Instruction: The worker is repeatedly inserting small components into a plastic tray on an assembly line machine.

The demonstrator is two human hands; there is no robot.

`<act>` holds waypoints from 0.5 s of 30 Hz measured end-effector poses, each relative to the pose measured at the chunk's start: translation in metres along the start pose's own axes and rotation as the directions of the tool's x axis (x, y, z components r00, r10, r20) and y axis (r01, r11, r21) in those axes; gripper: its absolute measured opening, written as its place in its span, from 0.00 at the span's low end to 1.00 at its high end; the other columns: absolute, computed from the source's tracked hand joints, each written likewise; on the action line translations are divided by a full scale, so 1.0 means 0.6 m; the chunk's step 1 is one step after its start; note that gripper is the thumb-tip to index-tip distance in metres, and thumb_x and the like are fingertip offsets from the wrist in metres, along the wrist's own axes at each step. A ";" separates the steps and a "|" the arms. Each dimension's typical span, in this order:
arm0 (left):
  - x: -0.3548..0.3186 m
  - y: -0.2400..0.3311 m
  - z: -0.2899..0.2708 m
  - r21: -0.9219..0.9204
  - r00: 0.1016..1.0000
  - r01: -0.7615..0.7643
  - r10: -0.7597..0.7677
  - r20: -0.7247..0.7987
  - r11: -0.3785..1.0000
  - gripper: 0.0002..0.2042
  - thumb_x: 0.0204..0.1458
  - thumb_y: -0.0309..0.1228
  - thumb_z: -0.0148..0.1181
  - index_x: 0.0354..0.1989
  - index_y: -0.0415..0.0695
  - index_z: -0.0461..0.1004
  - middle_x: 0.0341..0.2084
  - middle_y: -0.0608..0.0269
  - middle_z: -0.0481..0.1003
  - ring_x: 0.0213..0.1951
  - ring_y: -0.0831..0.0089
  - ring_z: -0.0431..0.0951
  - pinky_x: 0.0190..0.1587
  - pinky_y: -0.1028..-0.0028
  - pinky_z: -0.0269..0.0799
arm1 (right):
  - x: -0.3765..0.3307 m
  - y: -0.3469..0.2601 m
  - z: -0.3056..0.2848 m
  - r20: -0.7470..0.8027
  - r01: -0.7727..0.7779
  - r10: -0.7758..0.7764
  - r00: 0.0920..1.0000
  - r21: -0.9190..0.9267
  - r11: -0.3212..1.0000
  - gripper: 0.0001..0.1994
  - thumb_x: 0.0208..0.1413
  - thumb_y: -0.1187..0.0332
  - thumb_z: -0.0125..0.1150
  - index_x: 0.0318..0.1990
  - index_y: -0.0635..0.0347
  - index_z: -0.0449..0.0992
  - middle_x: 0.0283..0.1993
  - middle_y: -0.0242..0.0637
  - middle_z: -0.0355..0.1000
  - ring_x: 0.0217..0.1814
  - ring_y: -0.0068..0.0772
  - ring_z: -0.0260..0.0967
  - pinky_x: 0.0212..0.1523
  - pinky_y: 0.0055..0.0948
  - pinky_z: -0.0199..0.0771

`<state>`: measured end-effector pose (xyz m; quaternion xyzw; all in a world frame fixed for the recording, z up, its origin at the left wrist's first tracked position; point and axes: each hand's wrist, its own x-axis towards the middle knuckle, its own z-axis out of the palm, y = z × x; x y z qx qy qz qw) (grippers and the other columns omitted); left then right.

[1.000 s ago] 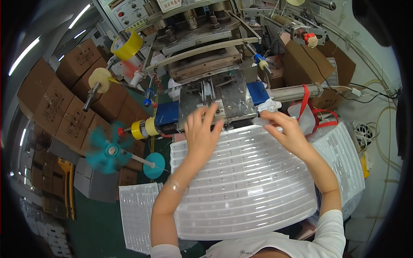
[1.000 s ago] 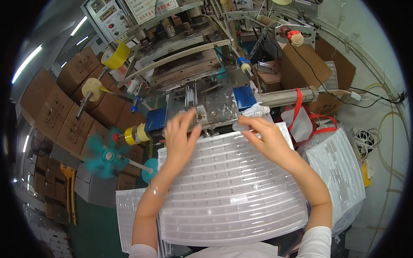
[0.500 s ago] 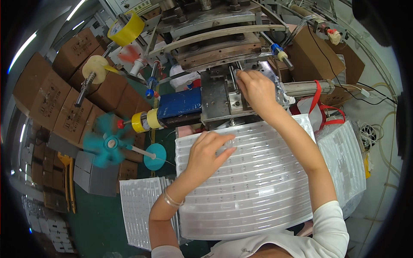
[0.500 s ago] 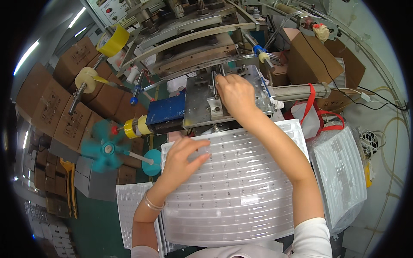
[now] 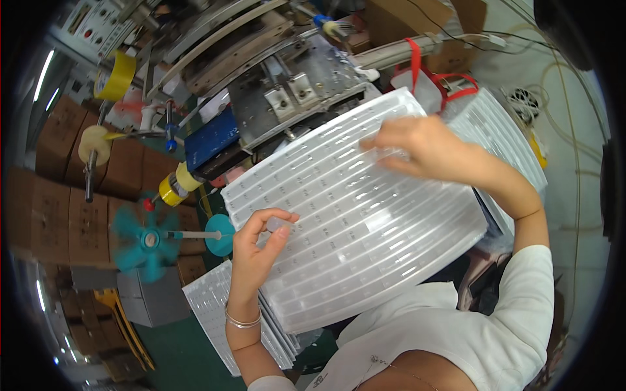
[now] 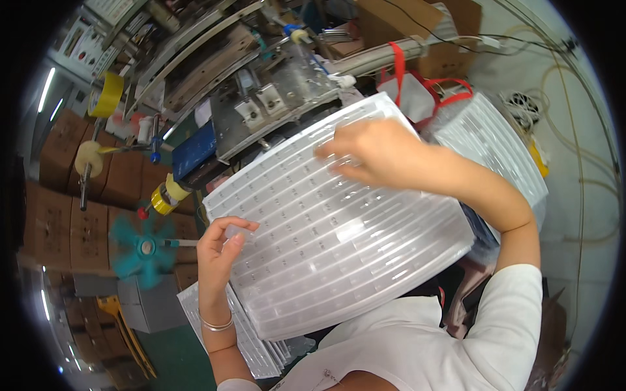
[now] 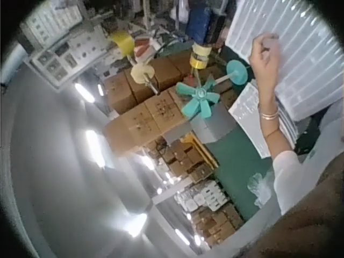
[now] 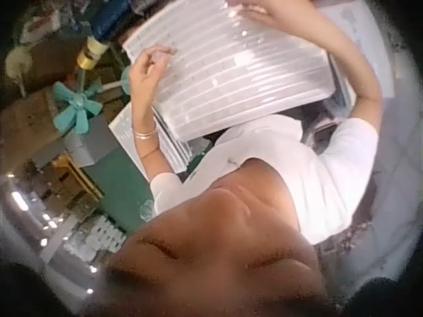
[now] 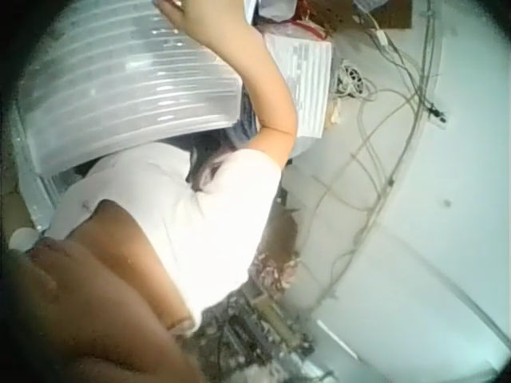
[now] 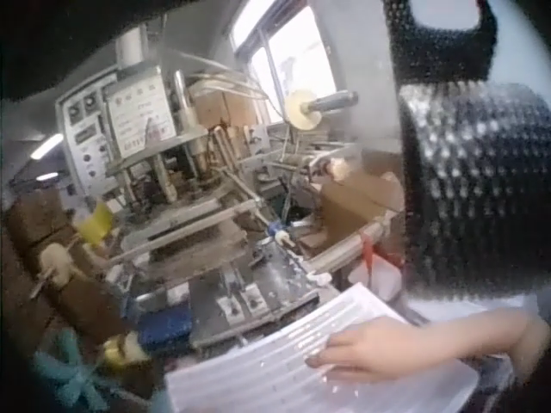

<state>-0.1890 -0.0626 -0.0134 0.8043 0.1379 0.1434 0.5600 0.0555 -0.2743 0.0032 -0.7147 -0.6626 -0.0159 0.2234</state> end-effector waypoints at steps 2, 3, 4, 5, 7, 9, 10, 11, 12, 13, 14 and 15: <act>0.001 0.009 0.019 -0.049 0.998 -0.029 0.031 0.049 0.998 0.10 0.53 0.26 0.55 0.44 0.40 0.73 0.36 0.59 0.79 0.41 0.76 0.75 0.44 0.75 0.68 | -0.057 -0.022 0.021 0.141 0.035 -0.026 0.990 -0.060 0.998 0.14 0.49 0.70 0.59 0.46 0.53 0.75 0.36 0.36 0.71 0.37 0.38 0.73 0.32 0.32 0.74; -0.003 0.016 0.026 -0.076 0.997 -0.034 0.038 0.060 0.997 0.11 0.53 0.26 0.54 0.45 0.40 0.72 0.36 0.58 0.79 0.41 0.76 0.75 0.45 0.75 0.67 | -0.081 -0.026 0.043 0.283 0.111 -0.085 0.955 -0.077 0.991 0.14 0.49 0.71 0.58 0.45 0.52 0.75 0.35 0.36 0.70 0.36 0.37 0.73 0.30 0.31 0.75; -0.005 0.019 0.033 -0.079 0.996 -0.044 0.049 0.068 0.996 0.11 0.53 0.26 0.54 0.45 0.40 0.72 0.36 0.58 0.79 0.41 0.76 0.75 0.45 0.75 0.67 | -0.106 -0.023 0.066 0.279 0.104 -0.075 0.957 -0.088 0.991 0.14 0.49 0.71 0.58 0.45 0.52 0.75 0.35 0.36 0.70 0.36 0.37 0.73 0.30 0.31 0.75; -0.009 0.022 0.036 -0.082 0.994 -0.057 0.064 0.086 0.995 0.12 0.53 0.26 0.53 0.46 0.40 0.72 0.36 0.58 0.79 0.41 0.76 0.75 0.45 0.75 0.67 | -0.125 -0.015 0.092 0.310 0.154 -0.097 0.946 -0.166 0.974 0.13 0.48 0.71 0.56 0.44 0.53 0.74 0.34 0.37 0.69 0.35 0.36 0.73 0.29 0.31 0.75; -0.022 0.029 0.033 -0.064 0.995 -0.082 0.086 0.060 0.995 0.13 0.53 0.25 0.52 0.47 0.39 0.71 0.37 0.58 0.78 0.41 0.75 0.75 0.45 0.76 0.67 | -0.123 -0.019 0.103 0.333 0.248 -0.160 0.929 -0.242 0.938 0.13 0.47 0.72 0.55 0.43 0.54 0.73 0.33 0.37 0.68 0.35 0.36 0.72 0.28 0.31 0.75; -0.032 0.033 0.032 -0.084 0.996 -0.068 0.073 0.054 0.994 0.14 0.53 0.25 0.51 0.48 0.40 0.71 0.37 0.59 0.78 0.41 0.76 0.75 0.45 0.76 0.68 | -0.115 -0.026 0.105 0.347 0.213 -0.157 0.924 -0.128 0.969 0.10 0.44 0.72 0.56 0.37 0.58 0.71 0.32 0.40 0.67 0.37 0.37 0.72 0.27 0.33 0.76; -0.034 0.034 0.035 -0.075 0.997 -0.078 0.080 0.024 0.994 0.14 0.53 0.25 0.51 0.48 0.40 0.71 0.37 0.59 0.78 0.41 0.76 0.75 0.45 0.76 0.68 | -0.117 -0.031 0.108 0.346 0.243 -0.185 0.920 -0.131 0.961 0.10 0.44 0.72 0.56 0.37 0.58 0.71 0.32 0.40 0.67 0.37 0.37 0.72 0.27 0.33 0.76; -0.031 0.033 0.039 -0.077 0.998 -0.056 0.058 0.032 0.995 0.13 0.53 0.25 0.50 0.47 0.40 0.71 0.37 0.59 0.78 0.41 0.75 0.75 0.44 0.77 0.68 | -0.124 -0.033 0.114 0.353 0.277 -0.202 0.913 -0.176 0.945 0.09 0.45 0.72 0.56 0.36 0.59 0.71 0.33 0.40 0.67 0.37 0.37 0.72 0.27 0.32 0.76; -0.026 0.030 0.039 -0.072 0.999 -0.035 0.038 0.038 0.997 0.13 0.52 0.25 0.49 0.46 0.40 0.71 0.37 0.60 0.77 0.40 0.75 0.75 0.43 0.77 0.68 | -0.123 -0.030 0.122 0.354 0.312 -0.222 0.909 -0.220 0.924 0.08 0.45 0.72 0.56 0.35 0.60 0.70 0.33 0.41 0.67 0.37 0.38 0.72 0.27 0.32 0.76; -0.024 0.025 0.041 -0.062 0.999 -0.051 0.052 0.013 0.997 0.13 0.52 0.25 0.49 0.46 0.40 0.71 0.37 0.60 0.77 0.40 0.75 0.75 0.43 0.77 0.68 | -0.119 -0.031 0.122 0.347 0.335 -0.245 0.905 -0.229 0.914 0.08 0.45 0.72 0.56 0.35 0.60 0.70 0.33 0.41 0.67 0.37 0.38 0.72 0.27 0.32 0.76; -0.021 0.019 0.044 -0.045 0.996 -0.088 0.089 0.006 0.995 0.12 0.51 0.24 0.48 0.44 0.39 0.72 0.37 0.60 0.77 0.40 0.75 0.75 0.42 0.77 0.68 | -0.115 -0.032 0.121 0.376 0.344 -0.243 0.895 -0.230 0.910 0.08 0.45 0.72 0.55 0.35 0.59 0.70 0.34 0.41 0.67 0.37 0.38 0.72 0.27 0.32 0.76; -0.020 0.015 0.049 -0.033 0.993 -0.118 0.118 0.004 0.992 0.12 0.50 0.23 0.47 0.42 0.39 0.72 0.37 0.61 0.77 0.39 0.75 0.75 0.41 0.77 0.69 | -0.117 -0.032 0.119 0.408 0.348 -0.235 0.882 -0.226 0.910 0.07 0.46 0.72 0.55 0.35 0.59 0.70 0.34 0.41 0.67 0.36 0.38 0.72 0.27 0.32 0.76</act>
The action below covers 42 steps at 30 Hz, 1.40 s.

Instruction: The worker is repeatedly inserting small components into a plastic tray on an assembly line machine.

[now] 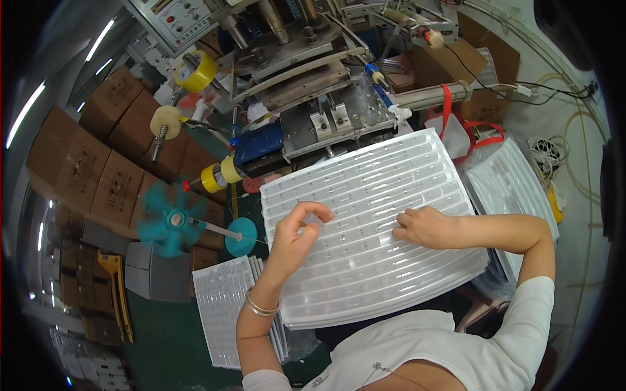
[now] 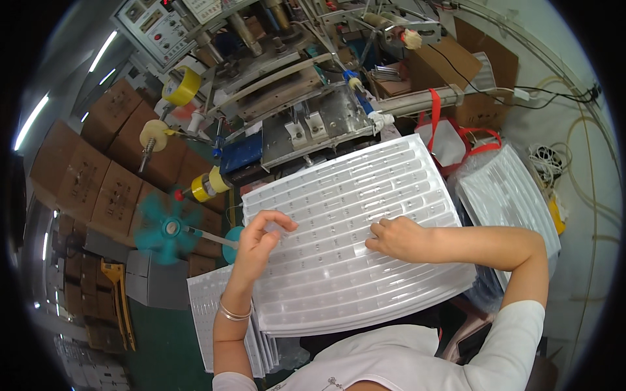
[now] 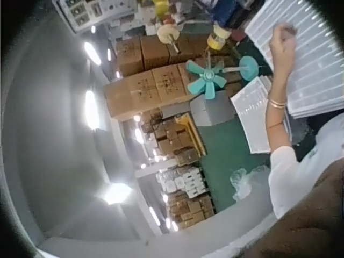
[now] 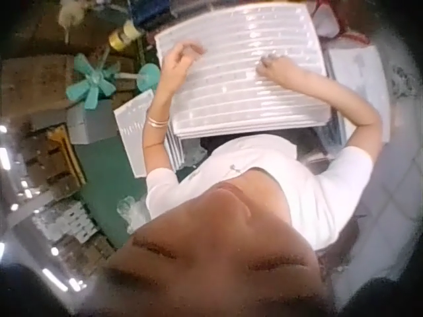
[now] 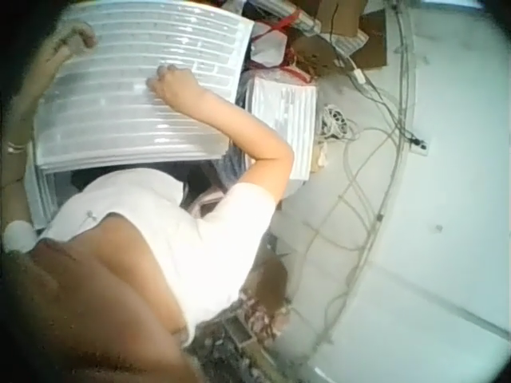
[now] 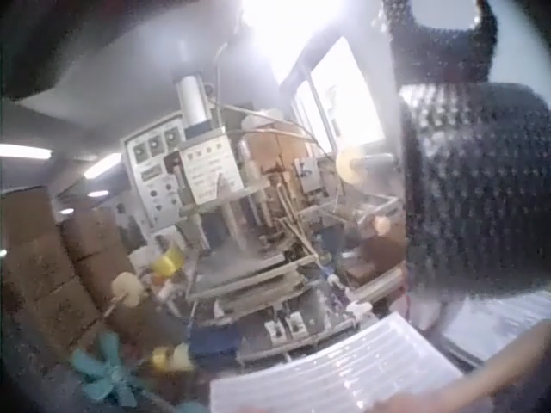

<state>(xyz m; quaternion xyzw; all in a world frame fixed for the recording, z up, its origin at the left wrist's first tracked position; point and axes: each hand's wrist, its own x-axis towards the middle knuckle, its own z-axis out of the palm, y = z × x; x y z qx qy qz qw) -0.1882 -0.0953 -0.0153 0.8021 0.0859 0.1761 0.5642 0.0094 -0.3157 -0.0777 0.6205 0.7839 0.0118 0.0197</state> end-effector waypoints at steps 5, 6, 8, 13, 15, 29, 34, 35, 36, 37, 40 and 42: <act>0.014 -0.021 0.000 0.284 0.983 0.037 0.016 -0.182 0.958 0.11 0.45 0.22 0.46 0.37 0.38 0.71 0.34 0.58 0.76 0.35 0.69 0.75 0.40 0.73 0.69 | 0.013 0.051 -0.062 -0.163 -0.155 0.245 0.956 0.431 0.889 0.17 0.41 0.72 0.62 0.40 0.58 0.66 0.37 0.40 0.66 0.38 0.40 0.70 0.30 0.33 0.74; 0.022 -0.032 -0.001 0.327 0.979 0.029 0.039 -0.201 0.944 0.11 0.45 0.22 0.47 0.37 0.38 0.71 0.33 0.57 0.75 0.36 0.66 0.75 0.40 0.72 0.69 | 0.016 0.087 -0.067 -0.255 -0.170 0.328 0.910 0.492 0.854 0.18 0.40 0.73 0.62 0.41 0.59 0.65 0.37 0.41 0.65 0.38 0.40 0.70 0.30 0.33 0.73; 0.034 -0.042 0.003 0.366 0.978 0.017 0.061 -0.199 0.931 0.11 0.44 0.22 0.47 0.36 0.38 0.71 0.33 0.56 0.74 0.36 0.63 0.75 0.40 0.70 0.69 | 0.014 0.166 -0.066 -0.336 -0.331 0.510 0.792 0.466 0.821 0.17 0.42 0.73 0.60 0.41 0.60 0.65 0.37 0.41 0.65 0.37 0.40 0.68 0.31 0.32 0.71; 0.069 -0.077 -0.007 0.687 0.946 0.027 0.203 -0.251 0.726 0.13 0.46 0.24 0.51 0.42 0.41 0.72 0.40 0.54 0.72 0.39 0.58 0.73 0.41 0.65 0.70 | 0.049 0.187 -0.087 -0.415 -0.268 0.567 0.712 0.586 0.765 0.12 0.45 0.74 0.58 0.38 0.62 0.66 0.36 0.41 0.67 0.35 0.37 0.68 0.31 0.31 0.69; 0.103 -0.072 -0.008 0.770 0.925 -0.003 0.295 -0.241 0.638 0.15 0.48 0.27 0.54 0.46 0.43 0.72 0.41 0.54 0.71 0.38 0.59 0.73 0.40 0.65 0.71 | 0.066 0.190 -0.098 -0.416 -0.250 0.581 0.700 0.619 0.744 0.07 0.49 0.74 0.57 0.36 0.64 0.71 0.38 0.38 0.71 0.38 0.34 0.70 0.34 0.27 0.71; 0.294 -0.038 -0.012 0.928 0.854 -0.163 0.519 -0.037 0.335 0.12 0.48 0.37 0.63 0.39 0.47 0.77 0.29 0.61 0.75 0.30 0.62 0.76 0.32 0.66 0.68 | 0.262 0.233 -0.088 -0.799 -0.214 0.427 0.423 0.370 0.904 0.14 0.50 0.71 0.64 0.45 0.59 0.74 0.44 0.39 0.75 0.42 0.41 0.74 0.39 0.31 0.75; 0.166 -0.034 -0.002 0.751 0.903 -0.213 0.420 -0.093 0.625 0.13 0.46 0.31 0.64 0.42 0.47 0.75 0.30 0.63 0.73 0.27 0.63 0.73 0.30 0.68 0.66 | 0.316 0.270 -0.060 -0.814 -0.441 0.359 0.457 0.143 0.886 0.12 0.52 0.64 0.61 0.44 0.53 0.75 0.40 0.35 0.75 0.41 0.41 0.73 0.49 0.40 0.70; 0.146 -0.037 0.004 0.750 0.905 -0.257 0.423 -0.034 0.610 0.14 0.46 0.31 0.64 0.43 0.46 0.75 0.30 0.64 0.73 0.27 0.64 0.73 0.30 0.68 0.66 | 0.310 0.271 -0.055 -0.756 -0.469 0.419 0.502 0.168 0.867 0.14 0.54 0.62 0.59 0.47 0.52 0.74 0.44 0.35 0.74 0.46 0.41 0.71 0.57 0.45 0.62; 0.133 -0.038 0.011 0.742 0.904 -0.302 0.426 0.024 0.599 0.15 0.46 0.31 0.64 0.44 0.46 0.75 0.31 0.64 0.74 0.27 0.65 0.73 0.29 0.69 0.67 | 0.307 0.268 -0.054 -0.753 -0.471 0.426 0.502 0.174 0.865 0.14 0.54 0.62 0.59 0.47 0.52 0.74 0.44 0.35 0.74 0.46 0.41 0.71 0.57 0.45 0.62; 0.124 -0.038 0.016 0.737 0.908 -0.303 0.419 0.030 0.604 0.15 0.46 0.31 0.64 0.44 0.46 0.75 0.31 0.64 0.74 0.27 0.65 0.73 0.29 0.69 0.67 | 0.299 0.265 -0.053 -0.773 -0.460 0.420 0.476 0.188 0.868 0.16 0.54 0.61 0.59 0.50 0.51 0.73 0.46 0.35 0.72 0.49 0.41 0.69 0.59 0.45 0.60; 0.103 -0.032 0.041 0.638 0.904 -0.394 0.404 0.139 0.662 0.15 0.47 0.30 0.64 0.44 0.45 0.74 0.31 0.63 0.74 0.26 0.67 0.73 0.28 0.71 0.67 | 0.251 0.244 -0.059 -0.761 -0.466 0.456 0.461 0.229 0.854 0.21 0.54 0.61 0.59 0.56 0.51 0.68 0.53 0.36 0.69 0.56 0.42 0.64 0.63 0.45 0.55; 0.084 -0.021 0.060 0.592 0.915 -0.389 0.371 0.160 0.706 0.16 0.45 0.28 0.65 0.44 0.44 0.74 0.31 0.64 0.75 0.25 0.68 0.74 0.27 0.73 0.66 | 0.200 0.220 -0.084 -0.774 -0.297 0.416 0.477 0.304 0.905 0.20 0.55 0.63 0.58 0.55 0.54 0.69 0.52 0.37 0.70 0.55 0.42 0.65 0.60 0.43 0.57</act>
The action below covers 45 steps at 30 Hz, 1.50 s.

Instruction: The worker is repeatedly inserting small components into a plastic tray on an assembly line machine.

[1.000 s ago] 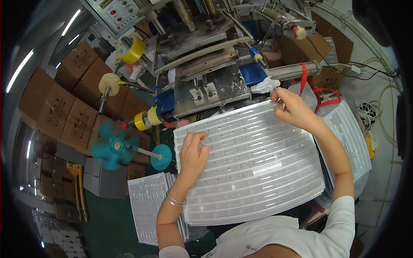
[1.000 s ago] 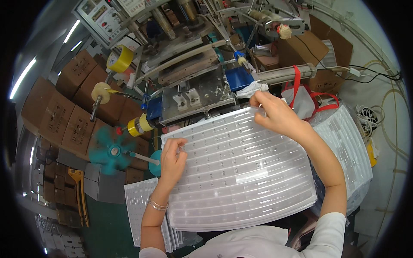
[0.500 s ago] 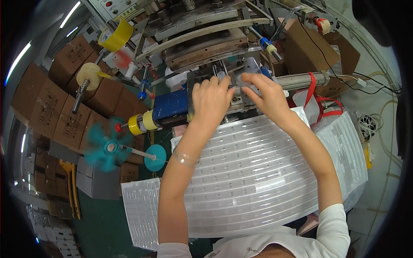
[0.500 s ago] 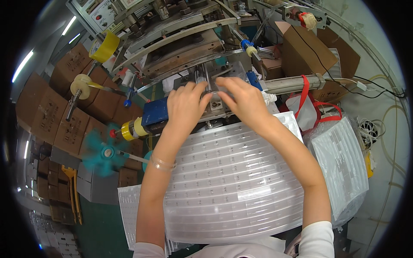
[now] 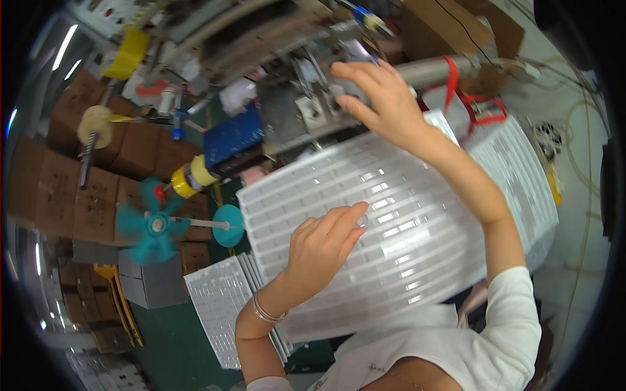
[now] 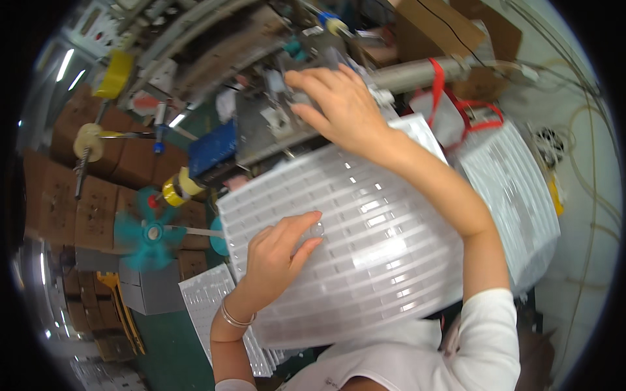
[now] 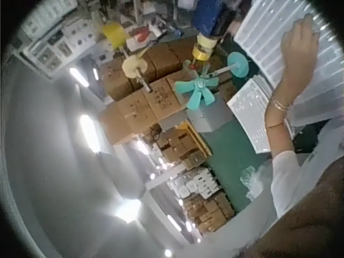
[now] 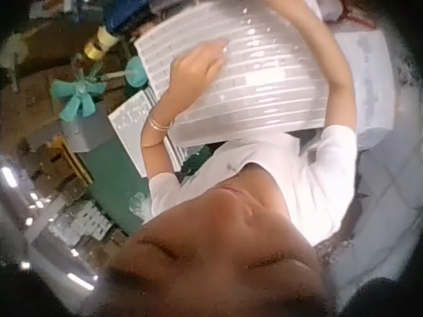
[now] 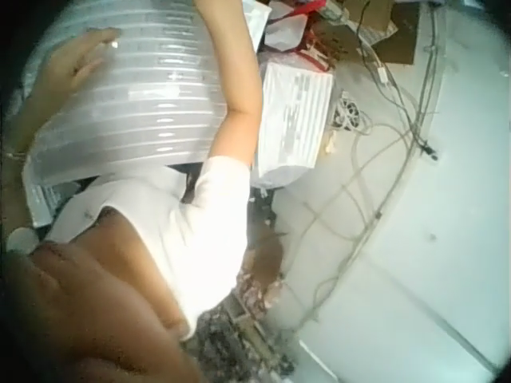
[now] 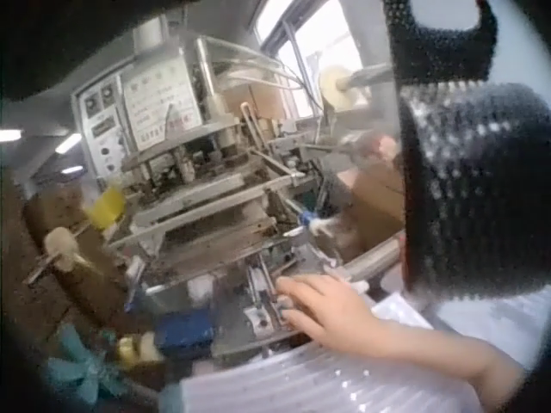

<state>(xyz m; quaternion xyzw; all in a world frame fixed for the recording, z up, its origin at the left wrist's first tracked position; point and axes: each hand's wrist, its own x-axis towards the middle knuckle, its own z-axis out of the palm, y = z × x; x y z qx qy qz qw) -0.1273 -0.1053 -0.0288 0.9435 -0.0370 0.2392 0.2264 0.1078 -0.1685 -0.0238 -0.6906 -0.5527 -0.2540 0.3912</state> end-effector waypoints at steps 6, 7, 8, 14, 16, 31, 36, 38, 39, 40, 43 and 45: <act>-0.018 0.054 0.056 0.044 0.959 -0.160 0.145 0.242 0.986 0.09 0.46 0.28 0.62 0.35 0.43 0.71 0.29 0.64 0.74 0.25 0.68 0.75 0.27 0.71 0.68 | -0.097 -0.060 -0.152 0.464 -0.017 -0.049 0.884 0.138 0.990 0.14 0.49 0.68 0.62 0.44 0.52 0.75 0.35 0.36 0.72 0.35 0.41 0.73 0.32 0.36 0.74; -0.023 0.059 0.071 0.048 0.961 -0.163 0.147 0.233 0.985 0.09 0.46 0.28 0.62 0.35 0.43 0.71 0.29 0.64 0.74 0.25 0.68 0.75 0.27 0.71 0.68 | -0.116 -0.071 -0.169 0.594 -0.031 -0.049 0.803 0.124 0.992 0.14 0.48 0.68 0.62 0.45 0.52 0.76 0.35 0.37 0.71 0.35 0.41 0.73 0.33 0.36 0.74; -0.026 0.064 0.082 0.105 0.931 -0.194 0.149 0.332 0.975 0.08 0.47 0.27 0.61 0.34 0.44 0.71 0.26 0.64 0.72 0.23 0.68 0.75 0.27 0.71 0.68 | -0.136 -0.080 -0.177 0.645 -0.008 -0.086 0.759 0.140 0.990 0.14 0.48 0.69 0.61 0.45 0.51 0.76 0.34 0.36 0.71 0.35 0.40 0.73 0.33 0.36 0.75; -0.044 0.067 0.141 0.199 0.903 -0.196 0.097 0.419 0.960 0.09 0.43 0.25 0.59 0.34 0.44 0.69 0.22 0.63 0.67 0.19 0.64 0.73 0.25 0.69 0.68 | -0.267 -0.078 -0.207 0.806 0.213 -0.140 0.575 0.018 0.977 0.14 0.48 0.71 0.54 0.44 0.48 0.77 0.36 0.34 0.71 0.38 0.34 0.73 0.34 0.31 0.76; -0.044 0.066 0.137 0.165 0.908 -0.151 0.071 0.413 0.975 0.10 0.41 0.24 0.59 0.34 0.44 0.68 0.22 0.62 0.68 0.18 0.63 0.73 0.25 0.68 0.68 | -0.275 -0.074 -0.204 0.805 0.235 -0.125 0.580 -0.018 0.972 0.13 0.48 0.71 0.54 0.42 0.49 0.77 0.38 0.35 0.70 0.40 0.35 0.73 0.35 0.31 0.76; 0.020 0.048 0.106 -0.140 0.982 0.014 0.013 0.190 0.990 0.15 0.40 0.18 0.53 0.38 0.39 0.61 0.29 0.56 0.67 0.35 0.58 0.72 0.37 0.64 0.69 | -0.098 -0.021 -0.192 0.855 -0.200 -0.216 0.471 0.342 0.918 0.13 0.49 0.70 0.57 0.44 0.55 0.71 0.41 0.41 0.66 0.34 0.44 0.72 0.36 0.38 0.76; -0.019 0.055 0.062 -0.147 0.983 0.081 -0.054 0.177 0.986 0.15 0.39 0.18 0.52 0.39 0.40 0.64 0.29 0.57 0.69 0.35 0.59 0.72 0.38 0.63 0.70 | -0.096 -0.061 -0.185 0.817 -0.202 -0.188 0.546 0.346 0.916 0.12 0.50 0.72 0.57 0.43 0.58 0.71 0.42 0.40 0.69 0.37 0.44 0.73 0.37 0.36 0.76; -0.032 0.062 0.054 -0.181 0.979 0.113 -0.078 0.188 0.977 0.15 0.39 0.17 0.51 0.39 0.40 0.66 0.29 0.58 0.70 0.35 0.59 0.72 0.37 0.63 0.70 | -0.105 -0.076 -0.192 0.788 -0.209 -0.179 0.589 0.362 0.908 0.11 0.50 0.73 0.57 0.42 0.59 0.72 0.42 0.40 0.71 0.38 0.44 0.74 0.38 0.36 0.76; -0.039 0.060 0.050 -0.186 0.986 0.061 -0.031 0.161 0.981 0.15 0.39 0.18 0.50 0.39 0.41 0.67 0.30 0.58 0.71 0.35 0.59 0.72 0.38 0.62 0.70 | -0.108 -0.085 -0.194 0.738 -0.189 -0.163 0.655 0.369 0.910 0.10 0.49 0.74 0.57 0.41 0.59 0.72 0.42 0.39 0.71 0.39 0.43 0.74 0.39 0.35 0.76; -0.046 0.060 0.046 -0.191 0.990 0.010 0.017 0.137 0.982 0.15 0.39 0.18 0.50 0.39 0.41 0.68 0.30 0.58 0.71 0.34 0.58 0.72 0.39 0.62 0.69 | -0.112 -0.094 -0.196 0.682 -0.171 -0.145 0.717 0.373 0.912 0.09 0.49 0.76 0.57 0.40 0.60 0.72 0.42 0.39 0.72 0.40 0.43 0.74 0.39 0.35 0.77; -0.056 0.061 0.031 -0.183 0.987 0.002 0.028 0.159 0.983 0.13 0.39 0.18 0.50 0.37 0.40 0.70 0.30 0.57 0.71 0.34 0.58 0.73 0.39 0.62 0.69 | -0.120 -0.116 -0.203 0.584 -0.167 -0.088 0.807 0.369 0.914 0.10 0.48 0.77 0.58 0.40 0.60 0.73 0.42 0.39 0.72 0.41 0.41 0.74 0.41 0.34 0.76; -0.060 0.054 0.017 -0.158 0.993 0.005 0.013 0.113 0.987 0.12 0.39 0.18 0.50 0.35 0.40 0.70 0.30 0.57 0.72 0.34 0.58 0.73 0.40 0.62 0.69 | -0.113 -0.122 -0.203 0.502 -0.138 -0.064 0.863 0.356 0.924 0.09 0.50 0.75 0.59 0.41 0.60 0.74 0.42 0.39 0.72 0.41 0.40 0.73 0.38 0.31 0.76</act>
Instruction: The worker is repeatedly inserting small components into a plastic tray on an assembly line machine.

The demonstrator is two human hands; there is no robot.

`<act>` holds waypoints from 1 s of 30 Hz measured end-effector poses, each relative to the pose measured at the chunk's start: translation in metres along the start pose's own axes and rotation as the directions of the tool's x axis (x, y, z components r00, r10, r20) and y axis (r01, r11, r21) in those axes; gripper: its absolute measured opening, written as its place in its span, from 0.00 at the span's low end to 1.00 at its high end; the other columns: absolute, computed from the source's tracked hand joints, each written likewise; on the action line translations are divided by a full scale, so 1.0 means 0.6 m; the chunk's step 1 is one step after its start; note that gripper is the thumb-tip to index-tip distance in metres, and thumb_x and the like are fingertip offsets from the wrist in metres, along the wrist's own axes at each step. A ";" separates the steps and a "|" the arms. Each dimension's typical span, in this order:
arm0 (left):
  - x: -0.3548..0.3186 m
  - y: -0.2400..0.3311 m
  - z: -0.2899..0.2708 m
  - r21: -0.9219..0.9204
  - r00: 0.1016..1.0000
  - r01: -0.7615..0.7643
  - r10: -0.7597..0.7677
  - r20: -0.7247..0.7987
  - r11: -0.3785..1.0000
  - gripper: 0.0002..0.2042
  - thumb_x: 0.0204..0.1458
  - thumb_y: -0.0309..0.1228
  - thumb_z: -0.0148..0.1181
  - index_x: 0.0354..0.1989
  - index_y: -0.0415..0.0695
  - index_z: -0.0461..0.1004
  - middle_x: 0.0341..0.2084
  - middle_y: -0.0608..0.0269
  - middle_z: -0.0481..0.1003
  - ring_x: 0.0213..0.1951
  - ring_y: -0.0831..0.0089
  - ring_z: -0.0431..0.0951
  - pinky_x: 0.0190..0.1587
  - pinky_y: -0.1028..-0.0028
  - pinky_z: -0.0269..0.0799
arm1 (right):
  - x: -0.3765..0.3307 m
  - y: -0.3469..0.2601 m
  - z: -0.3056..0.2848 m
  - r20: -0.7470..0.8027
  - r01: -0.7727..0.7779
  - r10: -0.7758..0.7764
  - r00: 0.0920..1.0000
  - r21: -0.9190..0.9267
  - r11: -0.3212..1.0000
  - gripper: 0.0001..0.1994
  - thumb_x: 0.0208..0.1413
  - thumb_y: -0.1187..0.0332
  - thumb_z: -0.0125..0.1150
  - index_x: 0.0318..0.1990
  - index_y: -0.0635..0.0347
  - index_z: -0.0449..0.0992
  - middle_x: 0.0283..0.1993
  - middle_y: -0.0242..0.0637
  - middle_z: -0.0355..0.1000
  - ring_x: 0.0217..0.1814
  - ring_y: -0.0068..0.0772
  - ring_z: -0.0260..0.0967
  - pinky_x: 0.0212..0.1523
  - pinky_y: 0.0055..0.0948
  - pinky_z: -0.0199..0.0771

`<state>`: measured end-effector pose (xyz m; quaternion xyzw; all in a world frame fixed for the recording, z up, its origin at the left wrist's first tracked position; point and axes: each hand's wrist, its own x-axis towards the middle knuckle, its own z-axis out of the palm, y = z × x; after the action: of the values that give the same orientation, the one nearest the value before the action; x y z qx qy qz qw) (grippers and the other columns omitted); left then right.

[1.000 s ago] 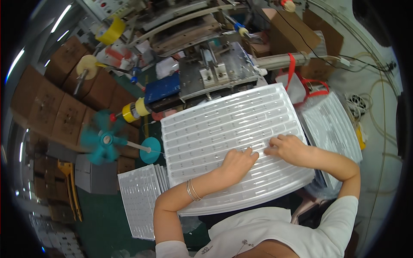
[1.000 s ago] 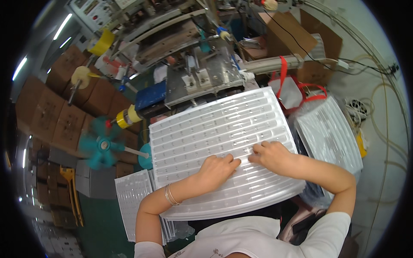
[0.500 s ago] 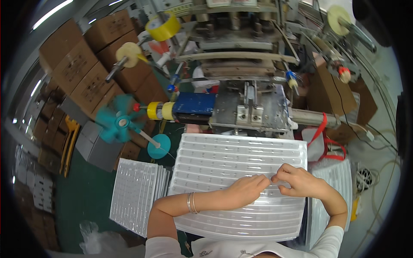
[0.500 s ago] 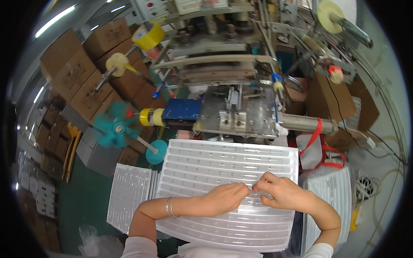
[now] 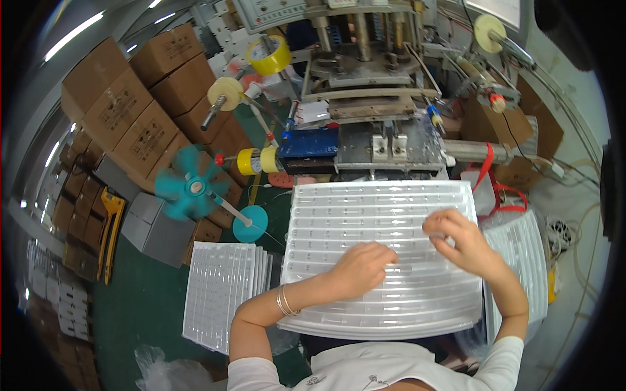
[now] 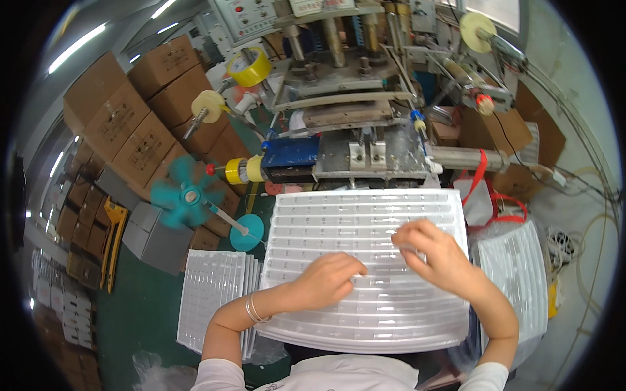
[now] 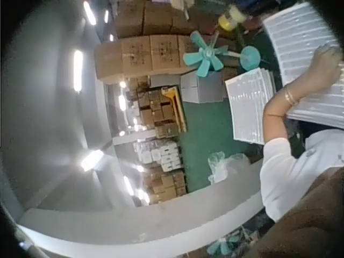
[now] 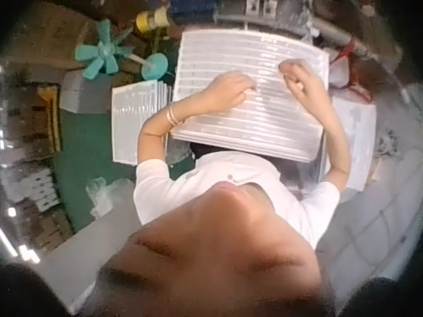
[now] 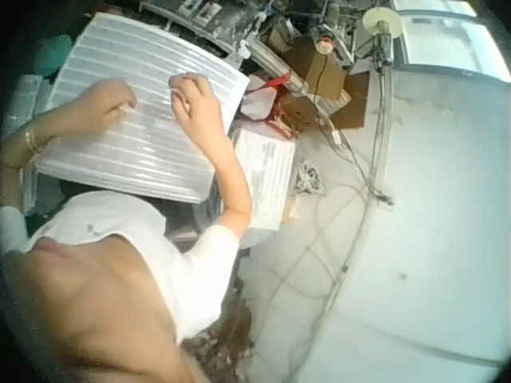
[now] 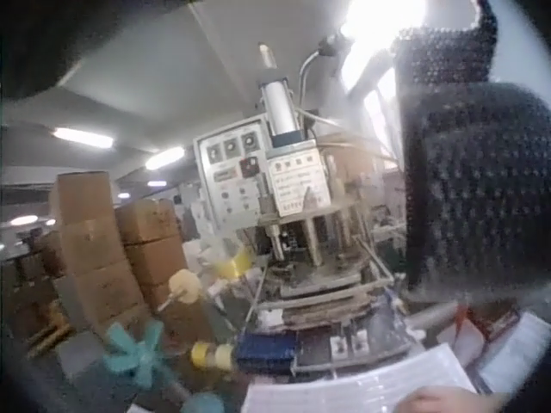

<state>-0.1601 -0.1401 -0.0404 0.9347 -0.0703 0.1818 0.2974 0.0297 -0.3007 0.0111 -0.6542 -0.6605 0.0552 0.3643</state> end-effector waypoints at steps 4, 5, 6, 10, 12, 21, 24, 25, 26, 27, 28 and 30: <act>-0.008 -0.026 -0.020 0.093 0.988 0.089 -0.075 -0.138 0.992 0.10 0.41 0.19 0.51 0.33 0.39 0.72 0.30 0.56 0.73 0.35 0.58 0.74 0.40 0.64 0.70 | 0.026 0.031 0.001 -0.032 -0.322 0.343 0.939 0.268 0.908 0.07 0.56 0.70 0.58 0.40 0.62 0.73 0.42 0.37 0.74 0.39 0.29 0.72 0.34 0.25 0.73; -0.007 -0.030 -0.021 0.077 0.991 0.065 -0.055 -0.123 0.995 0.10 0.41 0.19 0.51 0.33 0.39 0.72 0.30 0.56 0.73 0.35 0.58 0.74 0.40 0.64 0.70 | 0.029 0.042 -0.002 0.019 -0.401 0.430 0.903 0.396 0.826 0.08 0.58 0.68 0.58 0.40 0.63 0.73 0.42 0.36 0.74 0.38 0.25 0.72 0.33 0.23 0.72; -0.012 -0.034 -0.022 0.093 0.979 0.168 -0.155 -0.135 0.981 0.09 0.42 0.20 0.51 0.34 0.39 0.72 0.31 0.56 0.73 0.35 0.59 0.74 0.39 0.64 0.70 | 0.033 0.048 -0.004 0.038 -0.432 0.455 0.890 0.396 0.810 0.09 0.58 0.68 0.57 0.42 0.63 0.73 0.44 0.35 0.73 0.38 0.21 0.71 0.34 0.22 0.73; -0.011 -0.055 -0.028 0.102 0.946 0.287 -0.265 -0.185 0.953 0.09 0.47 0.24 0.54 0.38 0.41 0.73 0.34 0.56 0.74 0.35 0.60 0.74 0.38 0.66 0.71 | 0.049 0.083 0.013 -0.167 -0.203 0.289 0.943 0.399 0.894 0.11 0.57 0.70 0.57 0.46 0.62 0.74 0.52 0.37 0.70 0.46 0.26 0.71 0.41 0.23 0.75; -0.017 -0.071 -0.031 0.135 0.941 0.297 -0.265 -0.212 0.945 0.10 0.47 0.25 0.55 0.39 0.41 0.73 0.35 0.56 0.74 0.36 0.59 0.75 0.39 0.65 0.70 | 0.056 0.095 0.028 -0.193 -0.189 0.263 0.945 0.334 0.924 0.12 0.56 0.71 0.58 0.47 0.61 0.74 0.53 0.37 0.70 0.49 0.29 0.71 0.42 0.23 0.75; 0.116 -0.168 -0.056 0.390 0.858 0.334 -0.106 -0.502 0.858 0.15 0.51 0.34 0.59 0.47 0.43 0.73 0.40 0.58 0.72 0.36 0.58 0.76 0.36 0.63 0.72 | 0.098 0.129 0.026 -0.302 -0.174 0.205 0.931 0.127 0.976 0.13 0.54 0.73 0.60 0.47 0.64 0.74 0.45 0.38 0.74 0.41 0.27 0.72 0.41 0.23 0.75; 0.192 -0.209 -0.077 0.478 0.796 0.389 -0.026 -0.604 0.788 0.16 0.50 0.39 0.60 0.46 0.44 0.74 0.41 0.57 0.72 0.33 0.60 0.77 0.32 0.64 0.72 | 0.126 0.146 0.035 -0.384 -0.141 0.143 0.912 0.034 0.989 0.12 0.54 0.71 0.61 0.46 0.63 0.75 0.43 0.39 0.75 0.38 0.31 0.74 0.38 0.26 0.76; 0.214 -0.224 -0.081 0.542 0.810 0.429 -0.043 -0.585 0.723 0.17 0.50 0.40 0.60 0.46 0.46 0.75 0.39 0.55 0.73 0.32 0.58 0.78 0.30 0.63 0.73 | 0.136 0.153 0.038 -0.406 -0.138 0.112 0.907 -0.034 0.990 0.12 0.53 0.70 0.61 0.45 0.61 0.75 0.41 0.38 0.75 0.38 0.33 0.74 0.37 0.28 0.75; 0.230 -0.233 -0.084 0.603 0.822 0.464 -0.062 -0.566 0.649 0.17 0.51 0.42 0.60 0.46 0.47 0.75 0.37 0.53 0.74 0.32 0.57 0.78 0.29 0.62 0.74 | 0.148 0.158 0.041 -0.425 -0.133 0.079 0.902 -0.100 0.986 0.12 0.53 0.69 0.62 0.45 0.59 0.75 0.39 0.38 0.75 0.37 0.35 0.74 0.36 0.29 0.75; 0.244 -0.235 -0.084 0.600 0.822 0.465 -0.066 -0.565 0.651 0.17 0.51 0.42 0.60 0.46 0.47 0.75 0.37 0.53 0.74 0.32 0.57 0.78 0.29 0.62 0.74 | 0.161 0.162 0.045 -0.422 -0.137 0.083 0.903 -0.100 0.985 0.12 0.53 0.69 0.62 0.45 0.59 0.75 0.39 0.38 0.75 0.37 0.35 0.74 0.36 0.29 0.75; 0.256 -0.232 -0.087 0.605 0.855 0.470 -0.162 -0.492 0.643 0.18 0.50 0.43 0.60 0.45 0.48 0.76 0.36 0.53 0.74 0.31 0.57 0.78 0.28 0.62 0.74 | 0.176 0.165 0.049 -0.444 -0.138 0.066 0.894 -0.132 0.982 0.12 0.53 0.67 0.62 0.44 0.58 0.75 0.38 0.37 0.75 0.36 0.37 0.74 0.36 0.30 0.74; 0.261 -0.221 -0.096 0.602 0.877 0.468 -0.253 -0.409 0.647 0.15 0.49 0.41 0.61 0.43 0.48 0.76 0.31 0.56 0.75 0.30 0.59 0.79 0.27 0.64 0.73 | 0.212 0.166 0.058 -0.494 -0.120 -0.002 0.870 -0.214 0.970 0.12 0.52 0.66 0.62 0.43 0.56 0.75 0.37 0.35 0.75 0.38 0.39 0.74 0.35 0.33 0.74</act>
<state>-0.0008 -0.0025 -0.0071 0.9346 0.2355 0.2648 -0.0315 0.1077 -0.1577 -0.0167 -0.7056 -0.5278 -0.1805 0.4370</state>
